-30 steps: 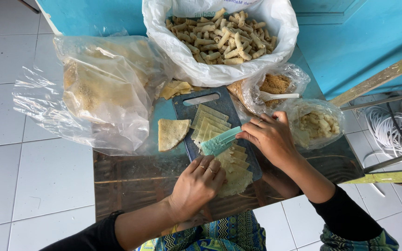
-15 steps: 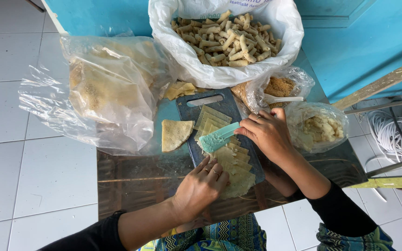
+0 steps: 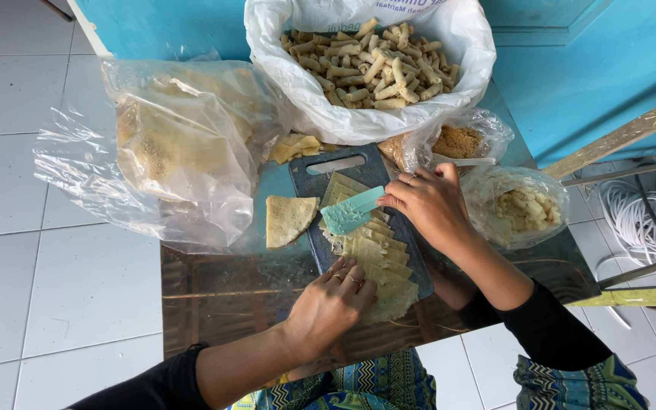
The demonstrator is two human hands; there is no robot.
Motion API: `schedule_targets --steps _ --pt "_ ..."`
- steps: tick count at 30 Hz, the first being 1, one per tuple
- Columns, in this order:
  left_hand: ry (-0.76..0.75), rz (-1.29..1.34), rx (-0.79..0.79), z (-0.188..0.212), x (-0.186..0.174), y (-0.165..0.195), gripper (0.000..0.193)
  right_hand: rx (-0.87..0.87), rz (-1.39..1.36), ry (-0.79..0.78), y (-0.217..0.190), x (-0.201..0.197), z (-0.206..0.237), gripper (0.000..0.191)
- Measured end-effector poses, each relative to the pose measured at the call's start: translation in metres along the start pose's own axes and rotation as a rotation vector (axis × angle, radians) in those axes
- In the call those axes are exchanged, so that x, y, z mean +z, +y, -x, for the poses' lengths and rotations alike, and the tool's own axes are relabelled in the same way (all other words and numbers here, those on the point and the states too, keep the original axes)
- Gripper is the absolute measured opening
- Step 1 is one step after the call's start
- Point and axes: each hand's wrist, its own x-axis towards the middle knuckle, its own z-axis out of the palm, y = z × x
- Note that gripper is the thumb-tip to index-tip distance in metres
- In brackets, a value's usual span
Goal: The person spoons brown filling from a plastic bag onto thin dough wrappers on a cutting board, folds each wrapper over the filling into a triangle, and arranges the folded pieces in rows on the board. They use a green plastic spatula to lift and reposition the folded pieces and continue folding more wrappers.
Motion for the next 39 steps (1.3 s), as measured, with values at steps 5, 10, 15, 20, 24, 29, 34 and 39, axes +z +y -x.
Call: schedule_targets --steps 5,10,15,20,24,29,34,39 --pt "0.1 -0.044 -0.01 0.0 0.009 0.001 0.019 0.05 0.039 -0.017 -0.006 -0.002 0.002 0.027" --pt "0.115 -0.103 -0.006 0.001 0.012 0.001 0.021 0.112 0.062 0.028 -0.018 -0.005 0.011 0.026" --pt "0.075 -0.137 -0.008 0.001 0.011 0.003 0.025 0.139 0.088 0.031 -0.024 -0.007 0.014 0.029" --pt "0.029 -0.102 0.001 0.0 0.005 0.004 0.035 0.152 0.106 0.021 -0.026 -0.007 0.012 0.03" --pt "0.035 -0.021 -0.157 -0.005 -0.007 -0.002 0.041 0.152 0.101 0.047 -0.025 -0.004 0.011 0.029" --pt "0.062 -0.259 -0.338 -0.007 -0.026 -0.036 0.048 0.139 0.137 0.042 -0.022 -0.001 0.014 0.028" --pt "0.063 -0.244 -0.345 -0.009 -0.025 -0.046 0.037 0.124 0.123 0.029 -0.016 0.006 0.013 0.026" --pt "0.001 -0.399 -0.294 -0.01 -0.025 -0.043 0.055 0.124 0.096 -0.02 -0.009 0.011 0.003 0.026"
